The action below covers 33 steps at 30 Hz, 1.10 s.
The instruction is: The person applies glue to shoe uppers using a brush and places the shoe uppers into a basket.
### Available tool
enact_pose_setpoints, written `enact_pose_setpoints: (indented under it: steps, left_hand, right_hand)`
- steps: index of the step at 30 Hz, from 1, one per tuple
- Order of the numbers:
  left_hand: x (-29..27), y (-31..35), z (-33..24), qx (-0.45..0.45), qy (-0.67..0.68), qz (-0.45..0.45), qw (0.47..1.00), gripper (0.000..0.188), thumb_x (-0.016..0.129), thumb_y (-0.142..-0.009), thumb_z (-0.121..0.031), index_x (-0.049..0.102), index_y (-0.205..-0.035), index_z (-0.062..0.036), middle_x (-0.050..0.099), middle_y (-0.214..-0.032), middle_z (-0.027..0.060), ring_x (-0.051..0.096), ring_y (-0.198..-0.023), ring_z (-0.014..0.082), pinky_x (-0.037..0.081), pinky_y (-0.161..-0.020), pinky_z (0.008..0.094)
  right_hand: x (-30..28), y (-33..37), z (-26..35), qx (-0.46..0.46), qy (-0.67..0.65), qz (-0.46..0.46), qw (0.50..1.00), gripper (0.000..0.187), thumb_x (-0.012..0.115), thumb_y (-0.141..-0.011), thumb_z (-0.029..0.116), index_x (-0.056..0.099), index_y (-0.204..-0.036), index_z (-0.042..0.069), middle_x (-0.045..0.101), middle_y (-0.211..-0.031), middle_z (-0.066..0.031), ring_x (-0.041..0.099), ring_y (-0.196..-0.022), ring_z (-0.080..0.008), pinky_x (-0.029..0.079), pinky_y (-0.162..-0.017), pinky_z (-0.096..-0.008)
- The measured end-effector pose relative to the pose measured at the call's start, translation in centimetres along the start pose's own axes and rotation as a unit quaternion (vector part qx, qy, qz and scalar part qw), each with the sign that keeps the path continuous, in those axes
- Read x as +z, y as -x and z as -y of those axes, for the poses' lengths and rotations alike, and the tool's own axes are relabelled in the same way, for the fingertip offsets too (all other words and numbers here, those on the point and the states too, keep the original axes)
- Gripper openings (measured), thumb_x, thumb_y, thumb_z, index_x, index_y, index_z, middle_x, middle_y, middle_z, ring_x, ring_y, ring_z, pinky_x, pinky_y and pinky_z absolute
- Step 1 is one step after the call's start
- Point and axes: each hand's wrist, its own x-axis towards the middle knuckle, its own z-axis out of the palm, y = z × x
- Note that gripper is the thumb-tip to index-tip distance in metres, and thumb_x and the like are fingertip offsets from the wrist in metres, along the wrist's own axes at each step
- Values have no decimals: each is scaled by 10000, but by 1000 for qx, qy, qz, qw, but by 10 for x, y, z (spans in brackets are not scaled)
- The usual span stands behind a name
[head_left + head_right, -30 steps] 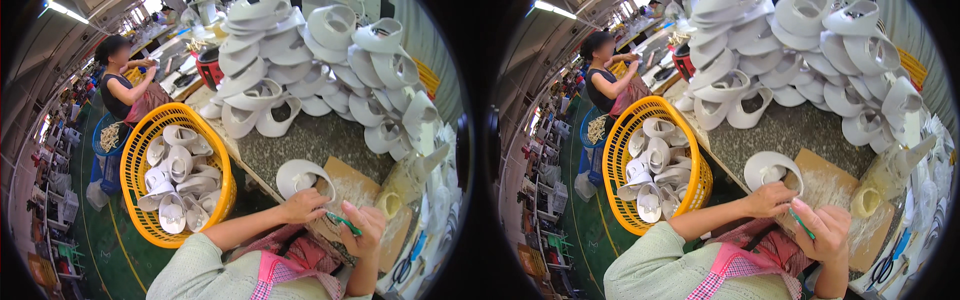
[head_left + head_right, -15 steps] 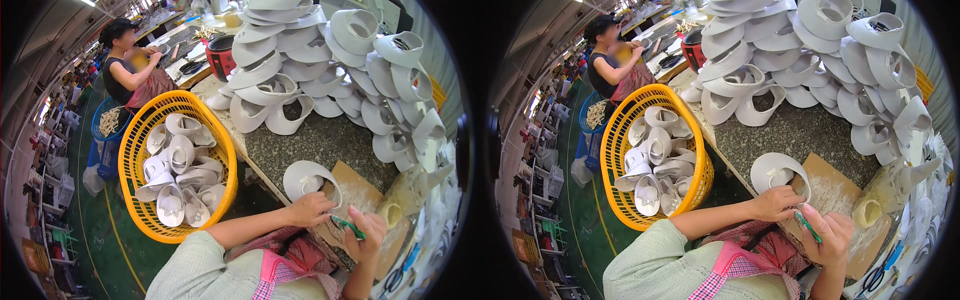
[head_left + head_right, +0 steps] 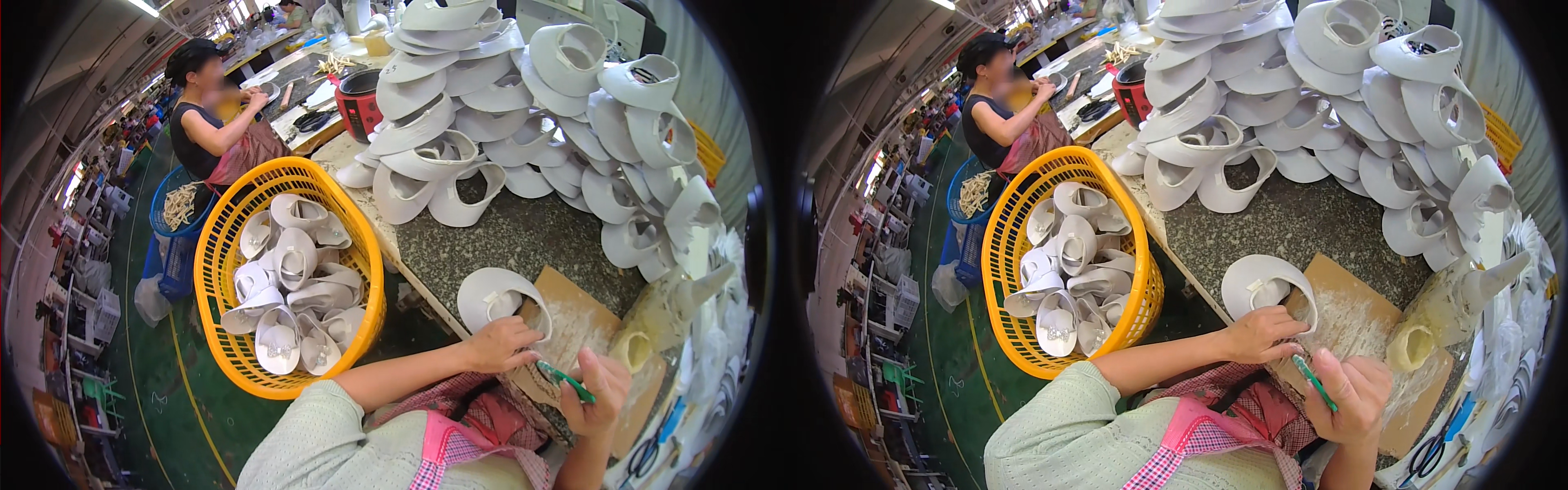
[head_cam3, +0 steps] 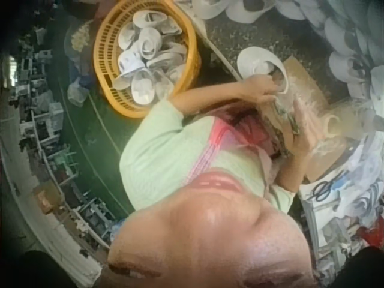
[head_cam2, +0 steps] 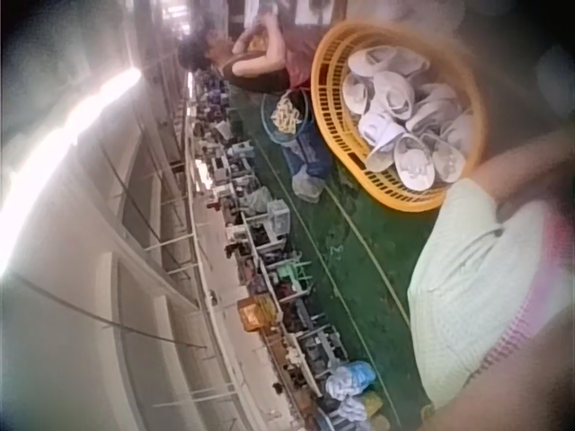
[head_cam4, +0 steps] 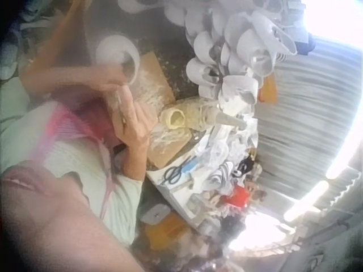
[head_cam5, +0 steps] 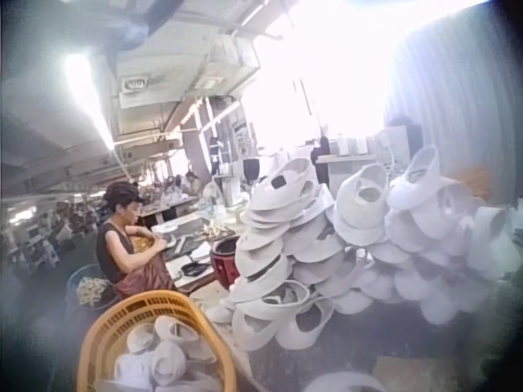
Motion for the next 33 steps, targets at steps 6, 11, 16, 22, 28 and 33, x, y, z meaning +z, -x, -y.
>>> enact_pose_setpoints:
  steps: [6,11,16,22,28,33]
  left_hand:
    - [-3,3,1,-8,2,0,1000,357,562,-768,-257,522,-1002,9,517,-753,127,488,-722,278,399,-664,368]
    - [3,-1,2,3,-2,-6,1000,356,568,-763,-253,525,-1000,9,524,-760,125,489,-723,275,399,-660,362]
    - [2,-2,2,5,21,-27,999,302,559,-750,-248,531,-942,-16,499,-696,122,481,-702,281,391,-638,374]
    - [3,3,5,18,1,-50,999,290,580,-738,-235,537,-930,-22,499,-679,110,476,-679,276,391,-618,365]
    - [3,1,5,2,8,-10,1000,349,586,-737,-238,538,-985,2,535,-749,122,500,-709,274,409,-646,361]
    - [2,-2,3,24,5,-48,999,290,589,-737,-240,540,-916,-17,503,-671,108,481,-674,276,390,-614,366]
  right_hand:
    - [-22,-30,38,-61,-19,-33,997,301,608,-565,24,549,-861,15,496,-560,-39,415,-402,-164,291,-383,-272]
    - [-25,-48,49,-165,-113,-8,980,410,541,-735,152,356,-1100,122,559,-685,-93,510,-485,-185,428,-434,-292]
    - [-22,-56,52,-177,-118,-21,977,803,565,-693,6,154,-1349,216,546,-715,-147,493,-461,-216,428,-387,-292]
    - [-22,-47,41,-219,-115,66,967,823,603,-710,64,152,-1349,321,542,-764,-148,501,-491,-214,439,-403,-293]
    - [-10,-34,39,-209,-52,-61,975,452,532,-775,240,346,-1187,258,579,-743,-42,519,-476,-139,419,-457,-274]
    - [-22,-30,36,-189,-32,3,981,597,524,-803,271,201,-1301,338,583,-786,-38,525,-487,-135,423,-465,-268]
